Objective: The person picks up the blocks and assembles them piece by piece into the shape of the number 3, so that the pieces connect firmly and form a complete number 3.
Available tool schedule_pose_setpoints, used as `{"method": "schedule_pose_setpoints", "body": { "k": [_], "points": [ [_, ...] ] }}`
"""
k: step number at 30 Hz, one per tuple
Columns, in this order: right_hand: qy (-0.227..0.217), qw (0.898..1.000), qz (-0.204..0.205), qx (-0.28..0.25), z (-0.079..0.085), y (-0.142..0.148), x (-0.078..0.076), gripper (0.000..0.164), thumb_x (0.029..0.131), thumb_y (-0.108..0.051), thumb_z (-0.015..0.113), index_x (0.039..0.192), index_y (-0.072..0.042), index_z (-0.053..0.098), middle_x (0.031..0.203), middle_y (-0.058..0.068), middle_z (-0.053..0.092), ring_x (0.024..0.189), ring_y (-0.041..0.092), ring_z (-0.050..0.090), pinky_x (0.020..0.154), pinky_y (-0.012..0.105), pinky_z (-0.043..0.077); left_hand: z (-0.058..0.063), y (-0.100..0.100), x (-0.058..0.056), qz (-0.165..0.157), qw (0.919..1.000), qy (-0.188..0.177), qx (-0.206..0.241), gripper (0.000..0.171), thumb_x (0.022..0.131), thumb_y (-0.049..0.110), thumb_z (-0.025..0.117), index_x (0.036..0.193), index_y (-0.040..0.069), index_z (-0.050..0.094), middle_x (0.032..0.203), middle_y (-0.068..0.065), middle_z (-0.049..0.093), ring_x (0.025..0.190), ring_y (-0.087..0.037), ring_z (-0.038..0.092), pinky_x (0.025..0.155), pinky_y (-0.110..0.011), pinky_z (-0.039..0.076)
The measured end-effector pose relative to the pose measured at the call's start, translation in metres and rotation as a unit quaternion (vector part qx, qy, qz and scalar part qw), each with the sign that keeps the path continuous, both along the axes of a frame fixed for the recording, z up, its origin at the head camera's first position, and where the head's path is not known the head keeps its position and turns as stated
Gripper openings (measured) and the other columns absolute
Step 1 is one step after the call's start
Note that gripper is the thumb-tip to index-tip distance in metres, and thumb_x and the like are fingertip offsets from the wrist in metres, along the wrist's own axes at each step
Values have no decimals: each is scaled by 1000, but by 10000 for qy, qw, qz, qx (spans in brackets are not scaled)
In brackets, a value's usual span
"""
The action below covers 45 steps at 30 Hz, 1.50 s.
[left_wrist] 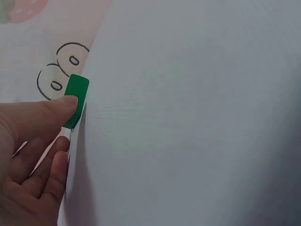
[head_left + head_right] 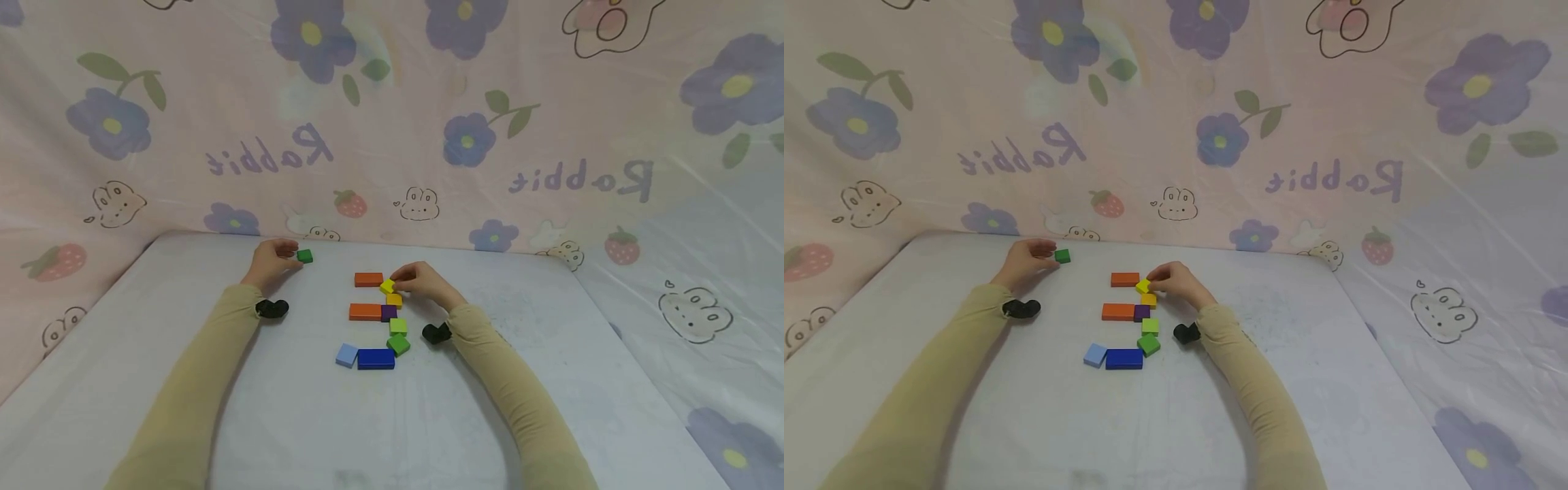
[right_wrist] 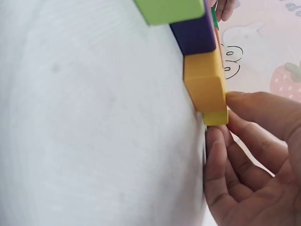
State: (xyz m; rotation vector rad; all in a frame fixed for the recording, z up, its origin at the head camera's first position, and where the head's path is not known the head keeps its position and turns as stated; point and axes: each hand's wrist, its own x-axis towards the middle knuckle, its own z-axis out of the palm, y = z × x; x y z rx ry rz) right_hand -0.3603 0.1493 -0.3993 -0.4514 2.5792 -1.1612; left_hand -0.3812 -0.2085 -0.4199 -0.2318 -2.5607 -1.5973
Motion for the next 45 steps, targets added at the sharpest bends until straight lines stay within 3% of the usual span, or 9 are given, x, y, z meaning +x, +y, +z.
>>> {"method": "schedule_pose_setpoints", "body": {
  "k": [16, 32, 45],
  "points": [
    [13, 10000, -15, 6, 0, 0, 0, 25, 90, -18, 68, 113, -9, 69, 106, 3, 66, 94, 20, 56, 84, 32, 46, -4, 6, -2, 195, 9994, 131, -246, 46, 81, -3, 72, 124, -9, 56, 123, -25, 57, 117, -37, 52, 99, -44, 38],
    [-104, 9999, -37, -42, -1, -1, 1, 25, 90, -16, 67, 113, -8, 68, 107, 4, 65, 95, 21, 56, 84, 32, 46, -6, 9, 0, 414, 9988, 41, -253, 43, 80, -4, 72, 121, -7, 59, 120, -24, 58, 114, -37, 54, 99, -43, 39],
    [-49, 10000, 1, -31, 0, 0, 0, 25, 90, -17, 67, 114, -8, 68, 108, 4, 65, 95, 20, 56, 86, 32, 46, 3, 16, 3, 238, 9996, -89, -152, 43, 79, -2, 75, 119, -6, 60, 114, -23, 61, 104, -32, 58, 93, -40, 44]
  ]
}}
